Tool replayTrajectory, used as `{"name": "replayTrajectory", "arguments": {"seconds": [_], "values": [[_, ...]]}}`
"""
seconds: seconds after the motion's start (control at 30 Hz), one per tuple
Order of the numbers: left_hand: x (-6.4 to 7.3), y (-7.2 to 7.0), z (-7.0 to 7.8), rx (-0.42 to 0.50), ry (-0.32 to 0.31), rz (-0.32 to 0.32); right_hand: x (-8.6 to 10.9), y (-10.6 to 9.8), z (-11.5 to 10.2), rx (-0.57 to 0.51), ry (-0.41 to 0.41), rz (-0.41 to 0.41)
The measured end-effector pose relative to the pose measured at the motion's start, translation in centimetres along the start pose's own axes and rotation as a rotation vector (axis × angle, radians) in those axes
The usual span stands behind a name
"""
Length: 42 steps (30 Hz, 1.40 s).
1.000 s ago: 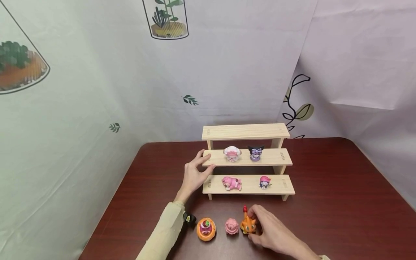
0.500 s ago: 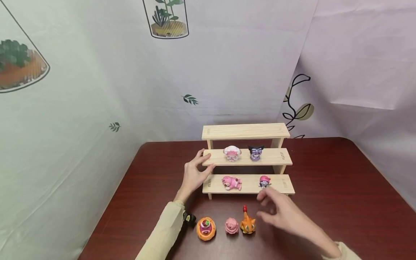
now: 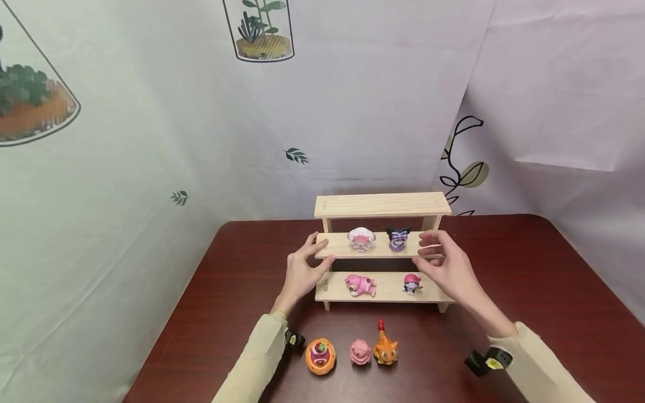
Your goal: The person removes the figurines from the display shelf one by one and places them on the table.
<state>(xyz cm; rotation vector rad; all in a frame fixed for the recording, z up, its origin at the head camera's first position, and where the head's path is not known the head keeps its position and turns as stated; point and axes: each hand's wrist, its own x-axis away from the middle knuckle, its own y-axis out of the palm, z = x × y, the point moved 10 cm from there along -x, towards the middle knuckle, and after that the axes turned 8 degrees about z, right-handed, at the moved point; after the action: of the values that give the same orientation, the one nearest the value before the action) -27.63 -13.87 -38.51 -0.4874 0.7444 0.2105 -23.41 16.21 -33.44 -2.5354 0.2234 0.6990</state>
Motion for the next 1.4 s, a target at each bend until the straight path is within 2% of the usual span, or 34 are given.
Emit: {"name": "replayTrajectory", "arguments": {"seconds": [0.23,0.57,1.07,1.4], "values": [[0.1,0.0,0.1,0.008,0.008,0.0,-1.2,0.7,1.0,-0.04,0.052,-0.02],[0.1,-0.1,0.4,0.013,0.024,0.007,-2.2,1.8,1.7,-0.021,0.08,-0.064],[0.0,-0.2,0.5,0.004,0.029,0.016,-3.3,2.7,1.2,-0.063,0.031,-0.074],[-0.1,-0.1,0.3,0.012,0.013,0.003,-3.5,3.4,1.5,-0.091,0.057,-0.121]]}}
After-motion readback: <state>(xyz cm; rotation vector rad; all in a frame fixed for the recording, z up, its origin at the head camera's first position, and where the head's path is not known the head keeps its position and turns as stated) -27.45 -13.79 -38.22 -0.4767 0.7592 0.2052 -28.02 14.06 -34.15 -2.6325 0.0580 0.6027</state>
